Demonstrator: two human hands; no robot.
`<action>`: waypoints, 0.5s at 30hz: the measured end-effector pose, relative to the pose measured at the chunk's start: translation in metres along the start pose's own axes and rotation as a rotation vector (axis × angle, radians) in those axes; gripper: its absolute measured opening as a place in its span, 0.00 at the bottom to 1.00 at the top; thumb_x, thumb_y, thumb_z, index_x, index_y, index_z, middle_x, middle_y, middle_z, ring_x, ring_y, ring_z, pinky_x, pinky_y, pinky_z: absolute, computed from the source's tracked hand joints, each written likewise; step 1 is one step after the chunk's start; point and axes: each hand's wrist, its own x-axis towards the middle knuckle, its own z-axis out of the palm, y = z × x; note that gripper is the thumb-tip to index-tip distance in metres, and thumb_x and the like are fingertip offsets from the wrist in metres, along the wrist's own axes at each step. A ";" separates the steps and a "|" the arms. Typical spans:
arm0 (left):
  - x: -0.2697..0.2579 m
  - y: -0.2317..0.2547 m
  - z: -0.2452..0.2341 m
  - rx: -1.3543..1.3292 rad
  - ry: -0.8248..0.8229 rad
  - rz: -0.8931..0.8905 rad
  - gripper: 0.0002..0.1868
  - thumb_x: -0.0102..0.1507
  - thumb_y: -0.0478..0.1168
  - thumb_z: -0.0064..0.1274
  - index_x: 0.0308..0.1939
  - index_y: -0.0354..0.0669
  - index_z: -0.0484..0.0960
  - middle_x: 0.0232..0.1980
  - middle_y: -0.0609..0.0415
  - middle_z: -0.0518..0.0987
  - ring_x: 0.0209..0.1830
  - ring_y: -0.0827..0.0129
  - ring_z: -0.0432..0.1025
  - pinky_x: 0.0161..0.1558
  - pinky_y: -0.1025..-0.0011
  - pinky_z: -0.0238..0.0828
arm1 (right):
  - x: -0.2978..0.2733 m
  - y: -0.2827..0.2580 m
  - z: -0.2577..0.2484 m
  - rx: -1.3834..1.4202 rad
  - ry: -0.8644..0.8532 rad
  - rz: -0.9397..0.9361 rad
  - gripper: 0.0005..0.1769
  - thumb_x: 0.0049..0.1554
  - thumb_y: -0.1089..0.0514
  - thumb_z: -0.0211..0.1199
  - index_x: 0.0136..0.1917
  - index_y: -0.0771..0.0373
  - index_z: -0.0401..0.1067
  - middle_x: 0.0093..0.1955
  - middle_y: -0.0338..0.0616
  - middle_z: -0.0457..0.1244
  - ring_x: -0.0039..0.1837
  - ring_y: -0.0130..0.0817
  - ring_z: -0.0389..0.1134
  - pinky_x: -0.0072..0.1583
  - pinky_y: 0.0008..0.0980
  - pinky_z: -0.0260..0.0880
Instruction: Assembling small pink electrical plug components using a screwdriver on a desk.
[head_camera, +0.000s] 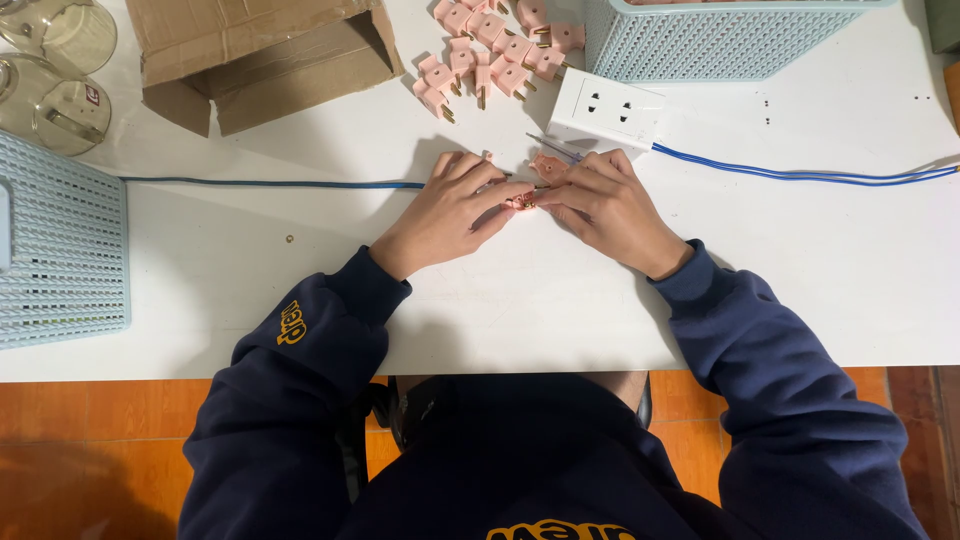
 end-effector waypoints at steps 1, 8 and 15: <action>0.000 0.000 0.000 -0.007 0.003 0.001 0.15 0.78 0.44 0.60 0.69 0.52 0.85 0.50 0.56 0.76 0.56 0.62 0.69 0.65 0.56 0.63 | -0.001 0.002 0.000 -0.028 -0.003 -0.013 0.02 0.67 0.60 0.78 0.52 0.59 0.89 0.49 0.45 0.75 0.54 0.37 0.67 0.64 0.38 0.60; -0.002 -0.005 0.005 -0.018 0.002 -0.007 0.13 0.77 0.45 0.61 0.66 0.53 0.87 0.46 0.59 0.73 0.55 0.65 0.68 0.65 0.57 0.63 | -0.002 0.004 -0.001 -0.101 -0.013 -0.120 0.01 0.65 0.62 0.79 0.50 0.60 0.89 0.48 0.48 0.76 0.55 0.40 0.69 0.64 0.39 0.62; -0.002 -0.005 0.003 -0.016 0.011 0.009 0.13 0.78 0.44 0.61 0.66 0.53 0.87 0.45 0.58 0.73 0.54 0.64 0.69 0.64 0.57 0.65 | 0.004 0.013 -0.003 -0.017 0.085 -0.070 0.08 0.71 0.53 0.76 0.56 0.60 0.89 0.51 0.48 0.75 0.55 0.40 0.68 0.64 0.39 0.61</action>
